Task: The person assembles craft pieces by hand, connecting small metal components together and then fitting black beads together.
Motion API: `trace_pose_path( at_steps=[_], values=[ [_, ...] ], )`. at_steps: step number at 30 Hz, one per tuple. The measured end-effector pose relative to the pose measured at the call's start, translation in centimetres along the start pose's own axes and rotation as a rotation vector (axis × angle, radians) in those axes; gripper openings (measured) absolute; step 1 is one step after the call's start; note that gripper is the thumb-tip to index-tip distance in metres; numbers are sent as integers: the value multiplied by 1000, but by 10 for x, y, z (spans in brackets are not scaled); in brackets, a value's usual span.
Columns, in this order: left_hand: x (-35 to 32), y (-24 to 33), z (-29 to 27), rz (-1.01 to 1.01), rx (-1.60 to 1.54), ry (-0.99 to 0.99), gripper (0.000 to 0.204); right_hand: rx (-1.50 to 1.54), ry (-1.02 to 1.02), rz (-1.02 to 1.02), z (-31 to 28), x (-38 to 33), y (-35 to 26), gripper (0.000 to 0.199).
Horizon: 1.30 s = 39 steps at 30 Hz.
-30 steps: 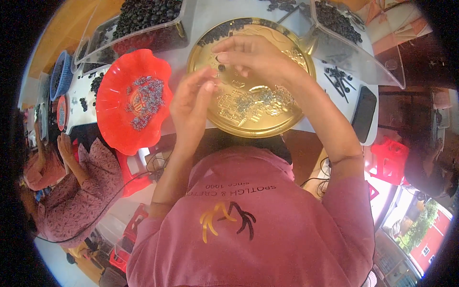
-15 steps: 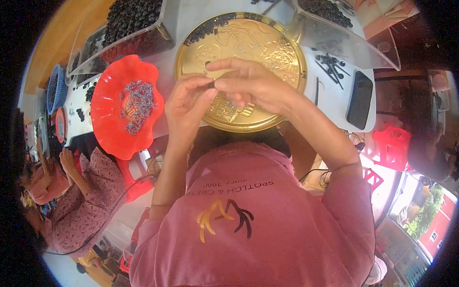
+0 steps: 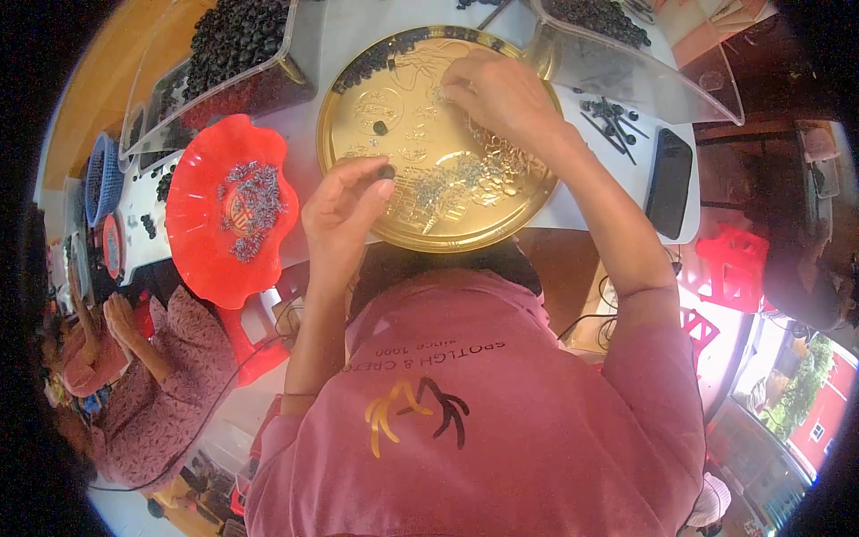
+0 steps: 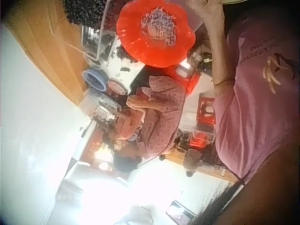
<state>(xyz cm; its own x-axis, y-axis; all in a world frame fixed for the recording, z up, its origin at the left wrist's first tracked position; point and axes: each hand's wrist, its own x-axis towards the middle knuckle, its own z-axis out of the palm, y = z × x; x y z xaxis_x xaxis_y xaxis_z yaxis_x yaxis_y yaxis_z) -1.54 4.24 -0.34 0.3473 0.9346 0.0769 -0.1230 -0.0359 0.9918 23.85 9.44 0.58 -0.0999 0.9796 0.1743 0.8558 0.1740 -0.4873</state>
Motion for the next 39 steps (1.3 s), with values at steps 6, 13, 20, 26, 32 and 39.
trace_pose_path(
  at_steps=[6,13,20,26,32,39],
  values=[
    [0,-4,-2,-33,-50,8,26,-111,-8,-135,7,-4,-4,15],
    [6,2,-1,-11,-75,-9,23,52,-96,3,-7,-5,-15,16],
    [12,8,4,-106,-175,37,23,909,-332,241,-30,-25,-55,15],
    [12,5,3,-93,-297,4,26,983,-387,232,-35,-30,-71,13],
    [10,9,5,-91,-325,11,25,967,-406,224,-34,-32,-72,11],
    [10,8,9,-44,-189,32,23,882,-405,261,-34,-35,-72,11]
  ],
)
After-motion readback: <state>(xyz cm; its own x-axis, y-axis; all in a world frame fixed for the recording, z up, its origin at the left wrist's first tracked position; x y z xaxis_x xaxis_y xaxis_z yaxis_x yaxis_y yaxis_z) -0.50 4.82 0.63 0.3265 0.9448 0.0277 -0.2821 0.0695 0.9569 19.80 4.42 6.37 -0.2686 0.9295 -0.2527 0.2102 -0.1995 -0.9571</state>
